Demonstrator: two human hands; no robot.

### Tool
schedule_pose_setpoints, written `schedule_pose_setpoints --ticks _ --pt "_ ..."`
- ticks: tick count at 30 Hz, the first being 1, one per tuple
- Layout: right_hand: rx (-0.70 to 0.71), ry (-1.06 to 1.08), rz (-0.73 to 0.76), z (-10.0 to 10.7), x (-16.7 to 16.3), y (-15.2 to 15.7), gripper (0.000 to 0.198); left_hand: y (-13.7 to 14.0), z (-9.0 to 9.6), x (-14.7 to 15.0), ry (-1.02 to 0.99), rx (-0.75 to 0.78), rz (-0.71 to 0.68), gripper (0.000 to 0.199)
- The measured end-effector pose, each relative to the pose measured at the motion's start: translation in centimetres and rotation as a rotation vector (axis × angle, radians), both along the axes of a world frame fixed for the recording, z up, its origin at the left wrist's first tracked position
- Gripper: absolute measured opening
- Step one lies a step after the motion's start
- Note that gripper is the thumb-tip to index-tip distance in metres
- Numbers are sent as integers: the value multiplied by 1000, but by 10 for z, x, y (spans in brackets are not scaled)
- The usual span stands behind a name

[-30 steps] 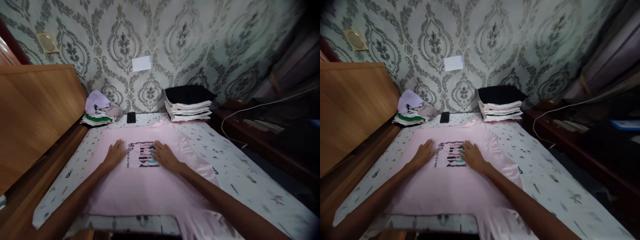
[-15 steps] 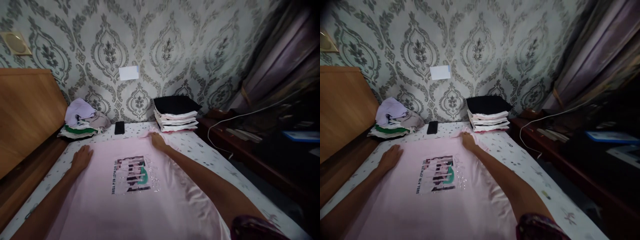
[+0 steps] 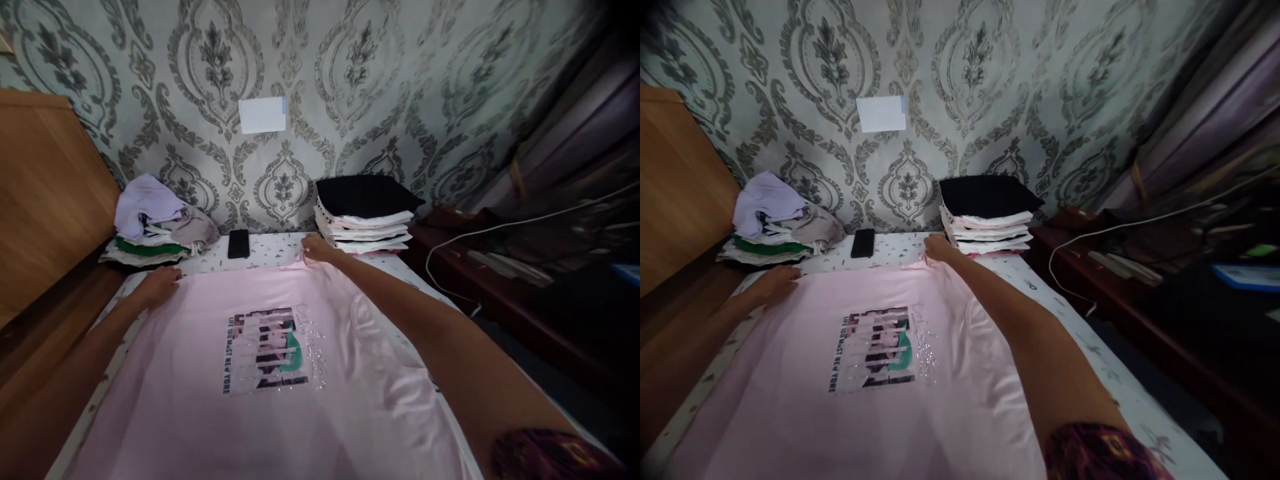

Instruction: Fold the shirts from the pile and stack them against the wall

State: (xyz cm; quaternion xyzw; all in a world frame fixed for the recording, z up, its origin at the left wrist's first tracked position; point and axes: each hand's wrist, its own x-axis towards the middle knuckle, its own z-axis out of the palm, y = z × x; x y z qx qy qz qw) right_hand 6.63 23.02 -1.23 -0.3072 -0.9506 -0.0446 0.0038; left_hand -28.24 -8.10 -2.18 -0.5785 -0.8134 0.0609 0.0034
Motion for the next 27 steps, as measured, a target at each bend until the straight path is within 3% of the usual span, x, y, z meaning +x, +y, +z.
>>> schedule_pose_setpoints --ticks 4,8,10,12,15,20,23,27 --pt "-7 93 -125 21 17 -19 22 -14 11 11 -6 72 9 20" --pt "-4 227 -141 46 52 -53 11 -39 25 31 -34 177 33 22" --pt "-59 331 -142 56 74 -74 4 -56 31 40 -28 174 63 26" --pt "-131 416 -162 60 99 -99 9 -75 31 43 -20 171 59 33" --pt "-214 448 -192 55 136 -140 15 -107 15 37 11 199 -25 42" --pt "-347 310 -165 26 180 -194 20 -145 -33 24 55 218 -220 47" --pt "-397 238 -152 11 192 -208 20 -153 -50 25 86 240 -248 50" --pt "-412 240 -124 5 197 -209 14 -155 -53 28 36 274 -191 45"
